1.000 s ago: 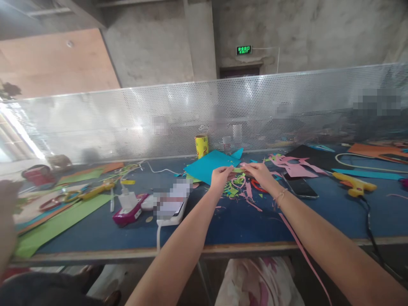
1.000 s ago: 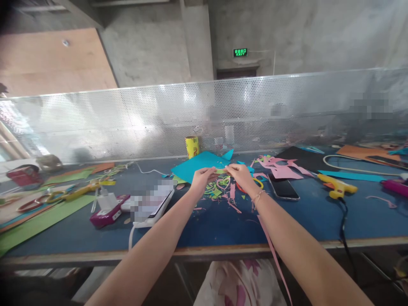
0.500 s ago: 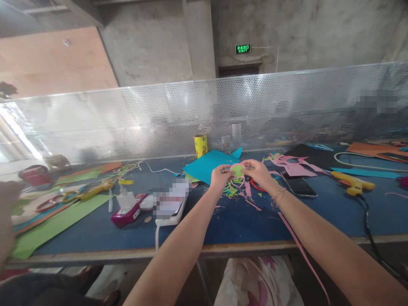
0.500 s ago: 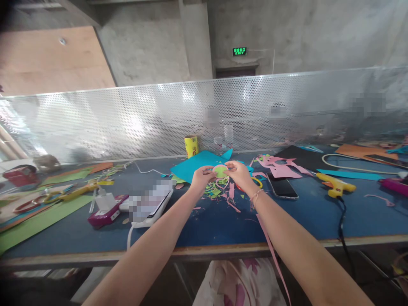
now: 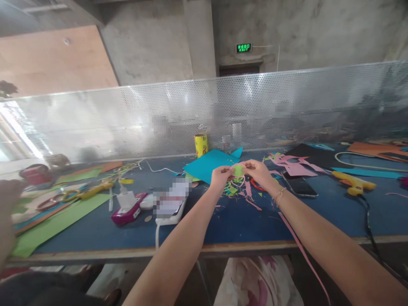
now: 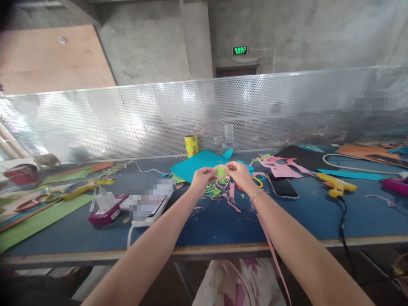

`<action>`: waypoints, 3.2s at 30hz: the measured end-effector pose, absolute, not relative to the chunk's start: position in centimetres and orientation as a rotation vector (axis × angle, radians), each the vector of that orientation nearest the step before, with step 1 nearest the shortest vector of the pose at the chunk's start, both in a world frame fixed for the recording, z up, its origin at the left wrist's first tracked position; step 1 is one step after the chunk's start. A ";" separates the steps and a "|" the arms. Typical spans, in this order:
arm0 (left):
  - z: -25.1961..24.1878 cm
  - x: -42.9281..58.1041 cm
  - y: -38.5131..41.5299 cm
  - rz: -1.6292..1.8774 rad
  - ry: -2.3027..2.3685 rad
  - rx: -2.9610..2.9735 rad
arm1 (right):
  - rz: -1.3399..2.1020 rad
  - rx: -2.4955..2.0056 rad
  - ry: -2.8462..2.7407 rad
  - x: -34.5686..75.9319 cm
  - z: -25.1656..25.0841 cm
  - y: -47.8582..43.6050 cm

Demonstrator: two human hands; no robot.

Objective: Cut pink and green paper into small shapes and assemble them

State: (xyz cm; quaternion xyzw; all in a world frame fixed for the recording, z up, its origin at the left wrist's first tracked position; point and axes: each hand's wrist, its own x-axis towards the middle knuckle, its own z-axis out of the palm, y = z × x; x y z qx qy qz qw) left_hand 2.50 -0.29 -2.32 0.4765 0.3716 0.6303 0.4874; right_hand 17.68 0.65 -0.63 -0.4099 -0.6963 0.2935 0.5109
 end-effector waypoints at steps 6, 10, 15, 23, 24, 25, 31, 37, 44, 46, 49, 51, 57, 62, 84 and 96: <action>-2.3 2.5 -0.2 1.528 0.943 1.160 | 0.676 -1.000 -1.668 17.7 -0.7 0.7; -2.3 2.4 -0.1 1.521 0.934 1.177 | 0.704 -0.977 -1.677 17.8 -0.8 0.9; -2.3 2.4 -0.2 1.495 0.932 1.183 | 0.780 -0.960 -1.660 17.9 -0.8 1.0; -1.9 2.5 -0.6 1.439 0.897 1.051 | 0.996 -0.906 -1.557 17.9 -1.4 1.7; -1.8 2.5 -0.7 1.424 0.888 1.022 | 1.042 -0.890 -1.539 17.9 -1.6 1.8; -1.7 2.5 -0.7 1.409 0.876 0.995 | 1.083 -0.873 -1.522 17.9 -1.7 2.0; -1.5 2.3 -0.7 1.319 0.793 0.932 | 1.219 -0.784 -1.439 18.1 -1.7 2.2; -1.5 2.4 -0.8 1.363 0.813 0.978 | 1.178 -0.817 -1.462 18.1 -1.9 2.4; -1.6 2.7 -1.2 1.443 0.915 1.240 | 1.128 -0.859 -1.499 18.0 -1.8 2.2; -1.7 2.7 -1.2 1.461 0.948 1.267 | 1.114 -0.874 -1.495 18.0 -1.8 2.1; -1.8 2.7 -1.1 1.457 0.957 1.265 | 1.100 -0.885 -1.509 17.9 -1.6 1.9; -1.8 2.7 -1.1 1.452 0.952 1.257 | 1.085 -0.888 -1.521 17.9 -1.6 1.8; -1.9 2.6 -0.9 1.463 0.962 1.240 | 1.053 -0.897 -1.529 17.8 -1.5 1.7; -1.8 2.6 -0.9 1.471 0.947 1.188 | 1.056 -0.881 -1.529 17.7 -1.6 1.7; -2.2 2.5 -0.3 1.477 0.914 1.119 | 1.085 -0.853 -1.519 17.9 -2.0 2.2; -2.4 2.4 -0.2 1.477 0.933 1.118 | 1.073 -0.884 -1.521 17.8 -1.5 1.5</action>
